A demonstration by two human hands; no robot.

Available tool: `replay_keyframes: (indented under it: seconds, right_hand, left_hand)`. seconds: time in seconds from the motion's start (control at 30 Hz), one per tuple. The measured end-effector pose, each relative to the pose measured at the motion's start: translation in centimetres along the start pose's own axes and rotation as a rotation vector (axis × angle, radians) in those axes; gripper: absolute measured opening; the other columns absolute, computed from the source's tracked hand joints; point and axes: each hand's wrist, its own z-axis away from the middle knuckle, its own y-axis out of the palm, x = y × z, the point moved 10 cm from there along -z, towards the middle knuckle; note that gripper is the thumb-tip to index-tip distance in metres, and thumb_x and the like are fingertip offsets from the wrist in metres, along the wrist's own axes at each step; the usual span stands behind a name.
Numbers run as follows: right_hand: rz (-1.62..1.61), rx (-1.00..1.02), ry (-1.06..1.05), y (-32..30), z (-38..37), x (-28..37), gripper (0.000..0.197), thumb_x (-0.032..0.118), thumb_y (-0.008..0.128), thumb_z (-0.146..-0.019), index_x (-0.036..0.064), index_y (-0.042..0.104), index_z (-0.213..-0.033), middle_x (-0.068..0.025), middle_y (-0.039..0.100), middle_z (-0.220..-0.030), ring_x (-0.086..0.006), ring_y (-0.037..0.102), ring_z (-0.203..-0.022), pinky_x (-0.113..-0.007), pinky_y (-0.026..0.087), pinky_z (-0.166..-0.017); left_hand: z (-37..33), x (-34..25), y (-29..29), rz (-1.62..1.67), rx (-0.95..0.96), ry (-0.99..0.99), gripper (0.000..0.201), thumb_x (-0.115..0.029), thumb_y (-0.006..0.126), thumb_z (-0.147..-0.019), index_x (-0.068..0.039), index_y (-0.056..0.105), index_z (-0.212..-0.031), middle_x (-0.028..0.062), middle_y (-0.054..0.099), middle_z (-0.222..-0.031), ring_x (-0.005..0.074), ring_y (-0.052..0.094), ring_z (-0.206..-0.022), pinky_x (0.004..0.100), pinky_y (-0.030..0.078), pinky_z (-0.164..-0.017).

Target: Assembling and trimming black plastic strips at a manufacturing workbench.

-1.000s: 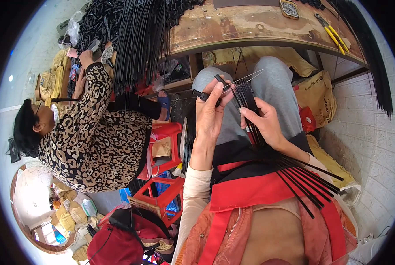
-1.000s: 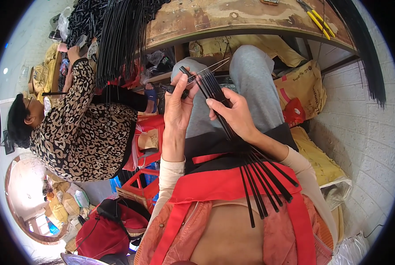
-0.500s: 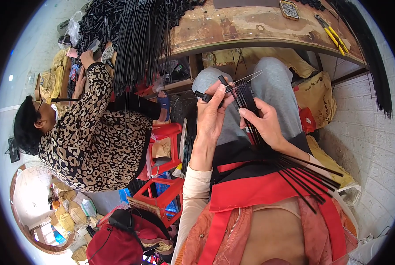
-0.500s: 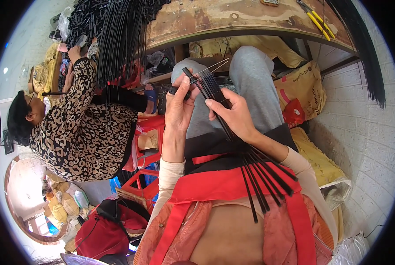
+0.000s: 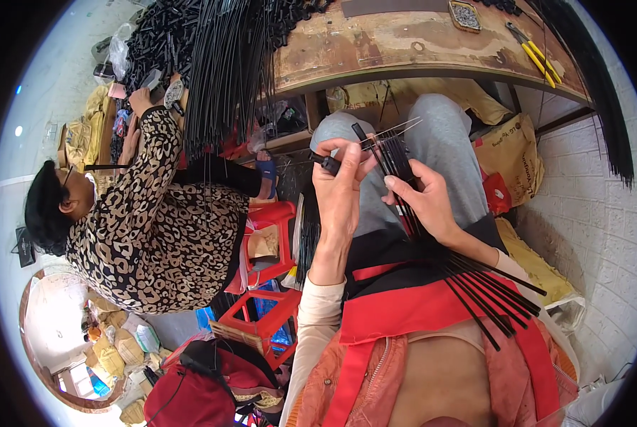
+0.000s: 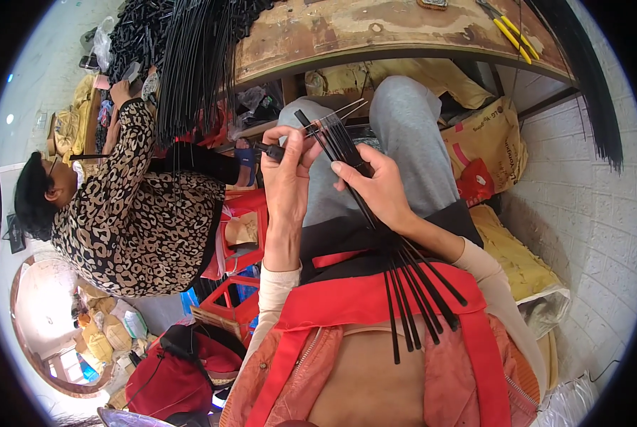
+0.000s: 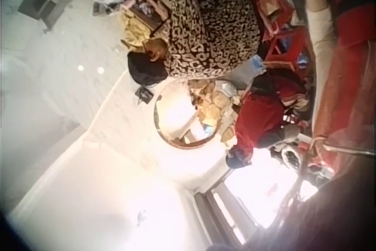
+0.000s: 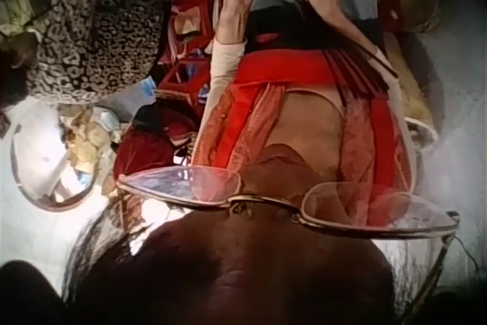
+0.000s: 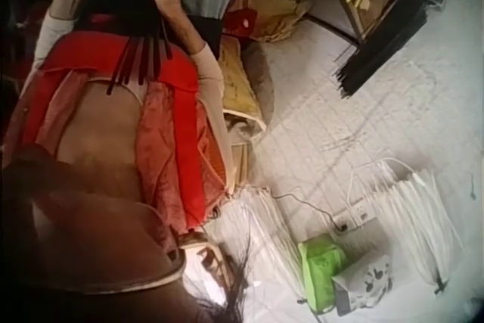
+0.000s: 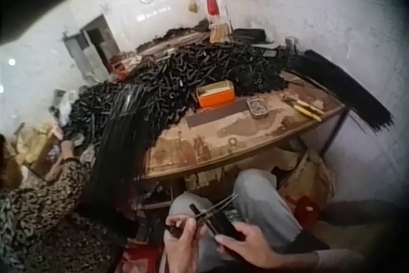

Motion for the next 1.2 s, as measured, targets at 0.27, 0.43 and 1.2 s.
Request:
replay_keyframes:
  seconds: [0.27, 0.43, 1.2]
  right_hand:
    - [-0.016, 0.024, 0.004, -0.1, -0.1, -0.3, 0.018, 0.013, 0.064, -0.092, 0.0003, 0.059, -0.103, -0.0003, 0.059, -0.081, -0.0064, 0.059, -0.069, -0.022, 0.052, -0.065]
    - [-0.026, 0.009, 0.004, -0.1, 0.0, -0.5, 0.019, 0.013, 0.063, -0.092, -0.0003, 0.059, -0.104, -0.0002, 0.06, -0.08, -0.0068, 0.059, -0.07, -0.023, 0.051, -0.066]
    - [-0.149, 0.248, 0.142, 0.3, -1.2, 0.2, 0.02, 0.016, 0.061, -0.094, -0.001, 0.061, -0.103, -0.0074, 0.065, -0.088, -0.0144, 0.067, -0.077, -0.026, 0.055, -0.069]
  left_hand:
    - [0.2, 0.6, 0.0, 0.024, 0.0, 0.031, 0.017, 0.001, 0.063, -0.09, -0.004, 0.052, -0.103, 0.0164, 0.063, -0.108, 0.0214, 0.064, -0.099, 0.0307, 0.054, -0.088]
    - [0.3, 0.9, -0.4, 0.09, -0.011, 0.029, 0.018, 0.001, 0.063, -0.089, -0.002, 0.052, -0.103, 0.0161, 0.063, -0.108, 0.0216, 0.064, -0.1, 0.0304, 0.055, -0.087]
    - [0.9, 1.2, 1.0, 0.001, 0.162, -0.095, 0.036, -0.008, 0.061, -0.092, 0.002, 0.052, -0.125, 0.0137, 0.062, -0.12, 0.0189, 0.061, -0.108, 0.0322, 0.047, -0.097]
